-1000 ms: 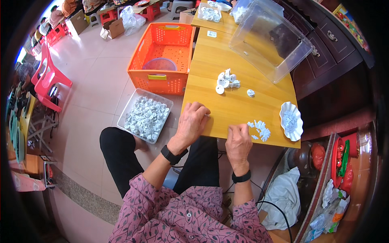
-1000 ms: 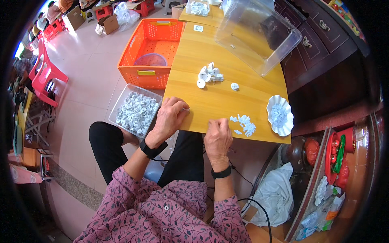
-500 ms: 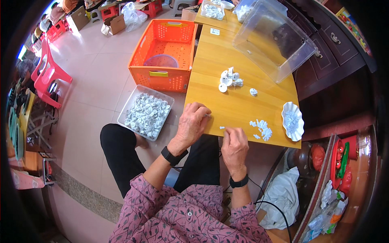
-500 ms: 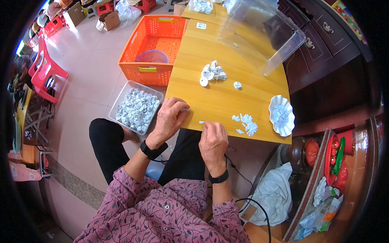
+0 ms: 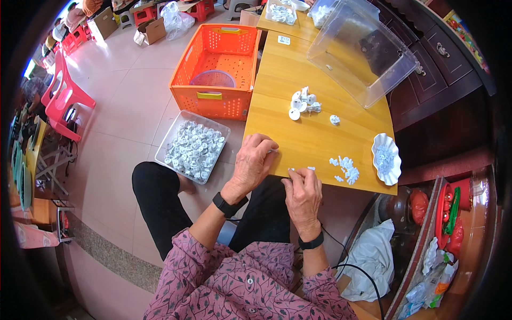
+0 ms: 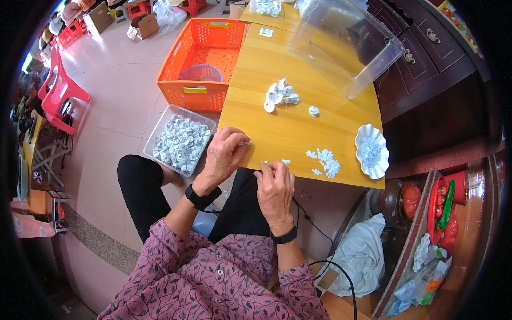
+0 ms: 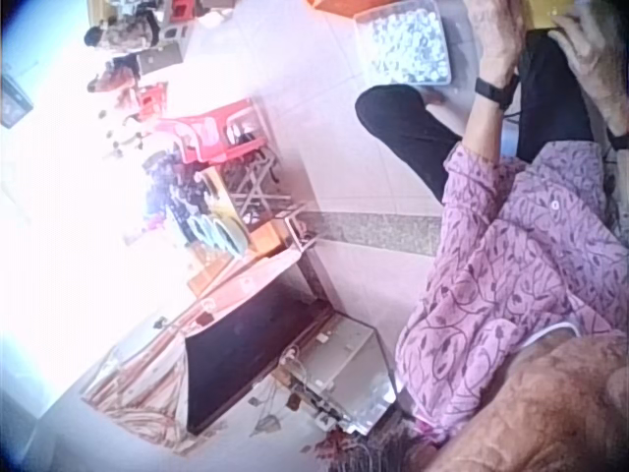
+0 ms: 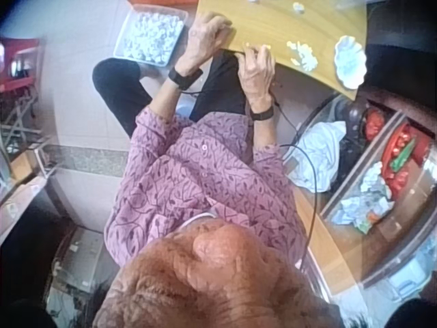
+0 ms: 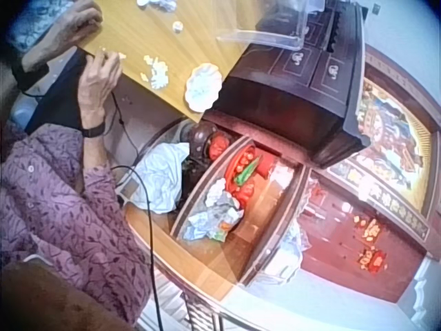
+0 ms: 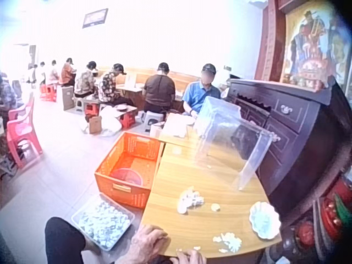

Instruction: The person picks up a white plastic base and a small white component from the table, fits the component into the base by hand, and places the assembled unit back onto the table, repeating the process several times.

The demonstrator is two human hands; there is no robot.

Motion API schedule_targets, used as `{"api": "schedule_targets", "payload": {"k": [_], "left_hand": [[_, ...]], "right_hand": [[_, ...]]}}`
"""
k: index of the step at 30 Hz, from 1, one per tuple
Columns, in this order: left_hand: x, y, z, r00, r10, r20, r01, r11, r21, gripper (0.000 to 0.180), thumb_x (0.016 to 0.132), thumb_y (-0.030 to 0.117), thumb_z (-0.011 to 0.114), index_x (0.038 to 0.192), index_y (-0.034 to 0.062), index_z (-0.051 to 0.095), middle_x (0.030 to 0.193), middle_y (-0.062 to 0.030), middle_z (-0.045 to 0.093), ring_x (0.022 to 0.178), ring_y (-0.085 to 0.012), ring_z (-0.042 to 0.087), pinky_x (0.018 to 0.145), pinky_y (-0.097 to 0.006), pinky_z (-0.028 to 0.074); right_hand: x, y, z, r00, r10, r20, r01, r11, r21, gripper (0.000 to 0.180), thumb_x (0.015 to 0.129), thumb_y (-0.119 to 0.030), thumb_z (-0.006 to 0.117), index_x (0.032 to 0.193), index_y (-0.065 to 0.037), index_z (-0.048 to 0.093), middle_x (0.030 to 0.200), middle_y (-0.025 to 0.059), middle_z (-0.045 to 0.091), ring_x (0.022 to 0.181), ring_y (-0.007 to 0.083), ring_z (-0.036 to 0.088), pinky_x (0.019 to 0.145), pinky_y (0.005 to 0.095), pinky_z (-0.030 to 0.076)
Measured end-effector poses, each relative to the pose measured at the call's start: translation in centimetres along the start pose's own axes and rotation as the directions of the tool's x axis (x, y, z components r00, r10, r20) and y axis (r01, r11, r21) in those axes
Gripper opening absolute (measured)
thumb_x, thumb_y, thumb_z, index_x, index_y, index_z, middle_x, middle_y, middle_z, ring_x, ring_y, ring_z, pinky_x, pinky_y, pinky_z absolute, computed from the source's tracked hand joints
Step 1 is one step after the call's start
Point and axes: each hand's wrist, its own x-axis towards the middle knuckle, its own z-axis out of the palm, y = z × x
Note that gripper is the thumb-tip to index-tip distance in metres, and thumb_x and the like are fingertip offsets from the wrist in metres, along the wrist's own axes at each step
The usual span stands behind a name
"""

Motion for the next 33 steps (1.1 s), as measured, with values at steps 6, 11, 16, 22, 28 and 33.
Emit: {"api": "schedule_targets", "payload": {"k": [6, 11, 16, 22, 28, 33], "left_hand": [[0.0, 0.0, 0.1, 1.0, -0.004, -0.007, 0.004, 1.0, -0.007, 0.014, 0.079, 0.003, 0.069, 0.091, 0.0049, 0.064, 0.092, -0.0113, 0.06, 0.089, -0.0325, 0.057, 0.077, -0.041, 0.048], [0.0, -0.1, 0.2, 1.0, -0.008, -0.028, 0.007, 1.0, -0.015, 0.016, 0.078, 0.003, 0.069, 0.093, 0.0049, 0.063, 0.092, -0.0114, 0.06, 0.089, -0.0327, 0.057, 0.077, -0.041, 0.048], [0.1, 0.3, 0.1, 0.999, -0.016, -0.033, 0.017, 0.999, 0.029, 0.024, 0.076, 0.004, 0.072, 0.099, 0.0041, 0.066, 0.093, -0.0111, 0.061, 0.088, -0.0309, 0.059, 0.076, -0.04, 0.049], [-0.1, 0.2, 0.1, 1.0, 0.015, 0.022, -0.016, 0.998, 0.066, 0.025, 0.075, 0.005, 0.073, 0.1, 0.0047, 0.067, 0.097, -0.01, 0.06, 0.092, -0.0301, 0.058, 0.078, -0.039, 0.049], [-0.3, -0.2, -0.2, 0.999, 0.031, -0.026, -0.031, 0.999, 0.024, 0.024, 0.077, 0.005, 0.073, 0.1, 0.0036, 0.066, 0.092, -0.0093, 0.061, 0.086, -0.0278, 0.06, 0.076, -0.036, 0.049], [-1.5, 1.1, -1.3, 0.923, -0.321, 0.211, 0.384, 0.744, -0.547, 0.023, 0.09, 0.009, 0.068, 0.111, 0.0019, 0.064, 0.097, -0.0067, 0.064, 0.084, -0.0168, 0.063, 0.074, -0.028, 0.052]], "right_hand": [[-0.1, 0.1, 0.4, 0.998, -0.014, -0.064, 0.015, 1.0, 0.009, 0.018, 0.077, -0.004, 0.073, 0.094, -0.002, 0.067, 0.09, 0.0091, 0.056, 0.083, 0.0276, 0.059, 0.072, 0.0392, 0.046], [0.1, 0.1, 0.6, 0.996, -0.03, -0.088, 0.031, 1.0, 0.005, 0.01, 0.078, -0.002, 0.069, 0.085, -0.003, 0.063, 0.088, 0.0096, 0.056, 0.082, 0.0283, 0.059, 0.071, 0.0396, 0.046], [-0.1, 0.1, 0.9, 0.995, -0.017, -0.102, 0.018, 1.0, 0.014, 0.009, 0.08, 0.002, 0.066, 0.085, -0.004, 0.061, 0.089, 0.0104, 0.056, 0.082, 0.0298, 0.059, 0.071, 0.0398, 0.046], [-0.3, -0.2, 0.8, 0.989, 0.042, -0.14, -0.027, 0.993, 0.111, 0.011, 0.082, 0.003, 0.064, 0.089, -0.002, 0.058, 0.091, 0.0132, 0.057, 0.084, 0.0336, 0.059, 0.072, 0.0421, 0.048], [-0.4, -1.0, 0.1, 0.954, 0.273, -0.121, -0.201, 0.887, 0.416, 0.008, 0.09, 0.001, 0.063, 0.096, 0.0, 0.059, 0.089, 0.0138, 0.058, 0.078, 0.0269, 0.062, 0.067, 0.0345, 0.051], [-0.8, -1.0, -0.1, 0.898, 0.44, 0.029, -0.345, 0.661, 0.666, 0.011, 0.093, -0.002, 0.062, 0.103, 0.001, 0.06, 0.086, 0.0073, 0.063, 0.072, 0.0132, 0.063, 0.066, 0.0257, 0.052]]}}
